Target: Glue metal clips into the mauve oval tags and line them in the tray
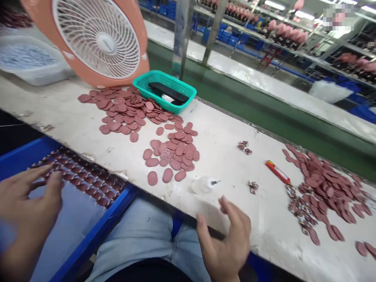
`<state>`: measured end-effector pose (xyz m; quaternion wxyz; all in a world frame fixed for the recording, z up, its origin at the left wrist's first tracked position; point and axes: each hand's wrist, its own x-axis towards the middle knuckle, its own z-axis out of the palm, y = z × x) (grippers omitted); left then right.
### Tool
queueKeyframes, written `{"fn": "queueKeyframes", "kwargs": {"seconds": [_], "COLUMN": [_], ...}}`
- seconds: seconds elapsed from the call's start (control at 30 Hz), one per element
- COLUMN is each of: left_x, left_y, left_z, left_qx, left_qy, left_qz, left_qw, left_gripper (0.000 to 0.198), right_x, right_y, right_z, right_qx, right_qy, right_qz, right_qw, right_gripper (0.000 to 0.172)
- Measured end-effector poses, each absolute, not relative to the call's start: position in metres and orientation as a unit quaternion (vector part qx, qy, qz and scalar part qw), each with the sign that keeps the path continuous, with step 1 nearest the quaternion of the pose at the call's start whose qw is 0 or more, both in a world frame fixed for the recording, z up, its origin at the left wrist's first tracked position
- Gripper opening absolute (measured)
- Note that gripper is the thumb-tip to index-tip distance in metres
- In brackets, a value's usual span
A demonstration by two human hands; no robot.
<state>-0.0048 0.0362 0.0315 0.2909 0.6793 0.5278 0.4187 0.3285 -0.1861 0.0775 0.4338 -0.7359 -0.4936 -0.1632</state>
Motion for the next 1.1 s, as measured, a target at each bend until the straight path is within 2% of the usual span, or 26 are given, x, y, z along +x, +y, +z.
{"fn": "queueKeyframes", "kwargs": {"seconds": [0.03, 0.07, 0.13, 0.17, 0.3, 0.33, 0.4, 0.5, 0.57, 0.73, 0.93, 1.03, 1.1], "left_x": [0.016, 0.038, 0.076, 0.091, 0.115, 0.116, 0.118, 0.129, 0.139, 0.150, 0.155, 0.157, 0.156], "left_y": [0.029, 0.021, 0.007, 0.002, -0.019, -0.026, -0.045, -0.075, -0.089, -0.094, -0.091, -0.095, -0.096], "left_z": [0.036, 0.040, 0.046, 0.047, 0.050, 0.053, 0.063, 0.084, 0.094, 0.095, 0.093, 0.093, 0.092], "left_qx": [0.726, 0.779, 0.859, 0.882, 0.903, 0.894, 0.849, 0.633, 0.503, 0.443, 0.446, 0.385, 0.339], "left_qy": [0.482, 0.383, 0.280, 0.243, 0.182, 0.188, 0.241, 0.386, 0.422, 0.384, 0.225, 0.230, 0.277], "left_qz": [0.467, 0.495, 0.426, 0.400, 0.377, 0.390, 0.411, 0.371, 0.315, 0.253, 0.217, 0.228, 0.236], "left_qw": [0.150, 0.030, 0.040, 0.048, 0.097, 0.117, 0.227, 0.559, 0.686, 0.769, 0.839, 0.864, 0.868], "left_gripper": [0.006, 0.026, 0.054, 0.059, 0.055, 0.052, 0.038, 0.008, 0.012, 0.017, 0.027, 0.028, 0.032], "right_x": [0.330, 0.332, 0.334, 0.335, 0.334, 0.332, 0.324, 0.305, 0.294, 0.291, 0.295, 0.296, 0.301], "right_y": [-0.179, -0.172, -0.155, -0.148, -0.140, -0.143, -0.154, -0.168, -0.173, -0.174, -0.181, -0.192, -0.204], "right_z": [0.080, 0.082, 0.085, 0.086, 0.089, 0.091, 0.094, 0.099, 0.102, 0.106, 0.101, 0.094, 0.093], "right_qx": [-0.760, -0.778, -0.795, -0.794, -0.758, -0.744, -0.711, -0.659, -0.621, -0.555, -0.499, -0.529, -0.579], "right_qy": [-0.473, -0.462, -0.450, -0.446, -0.430, -0.429, -0.430, -0.424, -0.392, -0.298, -0.258, -0.249, -0.281], "right_qz": [-0.138, -0.108, -0.047, -0.014, 0.093, 0.110, 0.149, 0.235, 0.315, 0.428, 0.566, 0.538, 0.484], "right_qw": [0.424, 0.413, 0.404, 0.413, 0.481, 0.500, 0.536, 0.574, 0.601, 0.648, 0.604, 0.608, 0.593], "right_gripper": [0.066, 0.073, 0.078, 0.073, 0.041, 0.036, 0.029, 0.025, 0.029, 0.033, 0.046, 0.052, 0.048]}}
